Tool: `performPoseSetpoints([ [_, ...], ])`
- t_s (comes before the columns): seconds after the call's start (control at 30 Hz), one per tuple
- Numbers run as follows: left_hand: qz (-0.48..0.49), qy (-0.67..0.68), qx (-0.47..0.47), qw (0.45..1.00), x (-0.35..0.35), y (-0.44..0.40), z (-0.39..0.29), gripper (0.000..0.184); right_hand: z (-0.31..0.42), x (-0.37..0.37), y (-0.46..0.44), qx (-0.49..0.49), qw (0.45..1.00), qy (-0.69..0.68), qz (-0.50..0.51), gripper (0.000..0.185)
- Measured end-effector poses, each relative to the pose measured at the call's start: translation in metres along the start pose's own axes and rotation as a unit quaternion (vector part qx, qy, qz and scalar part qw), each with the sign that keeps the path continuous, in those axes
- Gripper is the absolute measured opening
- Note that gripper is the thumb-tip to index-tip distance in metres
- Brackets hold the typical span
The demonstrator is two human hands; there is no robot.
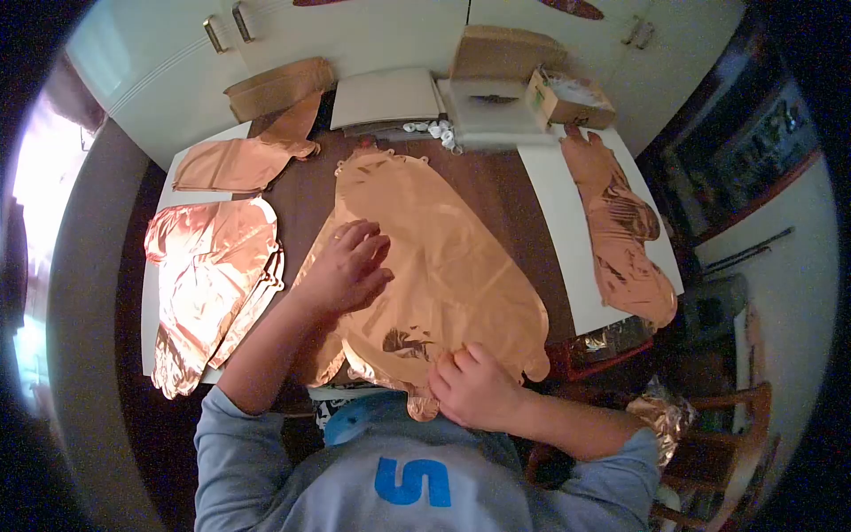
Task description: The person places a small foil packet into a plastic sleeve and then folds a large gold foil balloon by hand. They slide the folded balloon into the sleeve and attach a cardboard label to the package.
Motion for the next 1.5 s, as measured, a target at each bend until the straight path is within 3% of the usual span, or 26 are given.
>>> performPoseSetpoints([
  [0.13, 0.008, -0.015, -0.006, 1.000, 0.007, 0.003, 0.004, 0.045, -0.041, -0.025, 0.002, 0.073, 0.986, -0.148, 0.011, 0.051],
  [0.23, 0.007, -0.020, -0.010, 1.000, 0.009, 0.003, 0.004, 0.047, -0.103, 0.003, 0.004, 0.279, 0.885, -0.357, 0.105, 0.056],
  [0.3, 0.011, -0.026, -0.016, 0.999, 0.012, 0.001, 0.004, 0.047, -0.162, 0.007, 0.000, 0.378, 0.886, -0.260, 0.070, 0.049],
  [0.37, 0.023, -0.033, -0.027, 0.999, 0.019, 0.001, 0.006, 0.047, -0.218, 0.031, 0.004, 0.405, 0.895, -0.184, -0.029, 0.043],
  [0.43, 0.018, -0.027, -0.028, 0.999, 0.019, 0.001, 0.006, 0.047, -0.247, 0.049, -0.001, 0.428, 0.894, -0.133, -0.002, 0.044],
  [0.53, 0.005, -0.014, -0.028, 1.000, 0.016, 0.002, 0.005, 0.049, -0.263, 0.063, -0.014, 0.422, 0.895, -0.145, 0.021, 0.038],
  [0.63, -0.011, -0.004, -0.028, 1.000, 0.013, 0.002, 0.006, 0.050, -0.263, 0.072, -0.029, 0.422, 0.880, -0.161, 0.146, 0.032],
  [0.73, -0.007, 0.006, -0.033, 0.999, 0.014, 0.002, 0.007, 0.049, -0.266, 0.086, -0.023, 0.440, 0.843, -0.261, 0.167, 0.034],
  [0.83, -0.015, 0.009, -0.038, 0.999, 0.013, 0.004, 0.010, 0.048, -0.260, 0.078, -0.038, 0.393, 0.851, -0.349, 0.007, 0.034],
  [0.87, -0.019, 0.010, -0.038, 0.999, 0.013, 0.004, 0.010, 0.047, -0.261, 0.103, -0.038, 0.383, 0.815, -0.433, -0.051, 0.029],
  [0.97, -0.012, 0.008, -0.047, 0.999, 0.011, 0.003, 0.009, 0.046, -0.226, 0.080, -0.058, 0.277, 0.754, -0.564, -0.191, 0.022],
  [1.0, -0.010, 0.009, -0.045, 0.999, 0.011, 0.003, 0.009, 0.046, -0.221, 0.068, -0.055, 0.301, 0.806, -0.486, -0.154, 0.019],
  [1.07, -0.010, 0.010, -0.044, 0.999, 0.011, 0.003, 0.010, 0.045, -0.222, 0.057, -0.041, 0.208, 0.925, -0.250, -0.197, 0.022],
  [1.1, -0.011, 0.010, -0.045, 0.999, 0.011, 0.004, 0.011, 0.045, -0.209, 0.043, -0.042, 0.154, 0.957, -0.123, -0.214, 0.025],
  [1.2, -0.012, 0.014, -0.046, 0.999, 0.014, 0.003, 0.012, 0.045, -0.196, 0.054, -0.037, 0.161, 0.967, -0.131, -0.146, 0.035],
  [1.3, -0.004, 0.021, -0.056, 0.998, 0.016, 0.003, 0.013, 0.047, -0.182, 0.065, -0.041, 0.088, 0.984, -0.067, -0.140, 0.041],
  [1.5, -0.003, 0.026, -0.048, 0.999, 0.012, 0.002, 0.011, 0.051, -0.180, 0.070, -0.047, 0.098, 0.991, -0.054, -0.078, 0.049],
])
Point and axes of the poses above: each hand's wrist, its own y-axis away from the middle knuckle, its own x-axis out of the palm, z = x × y, the point moved 10 cm from there along -y, towards the middle knuckle, and after that the axes turned 10 degrees about -x, right-handed, at the moved point
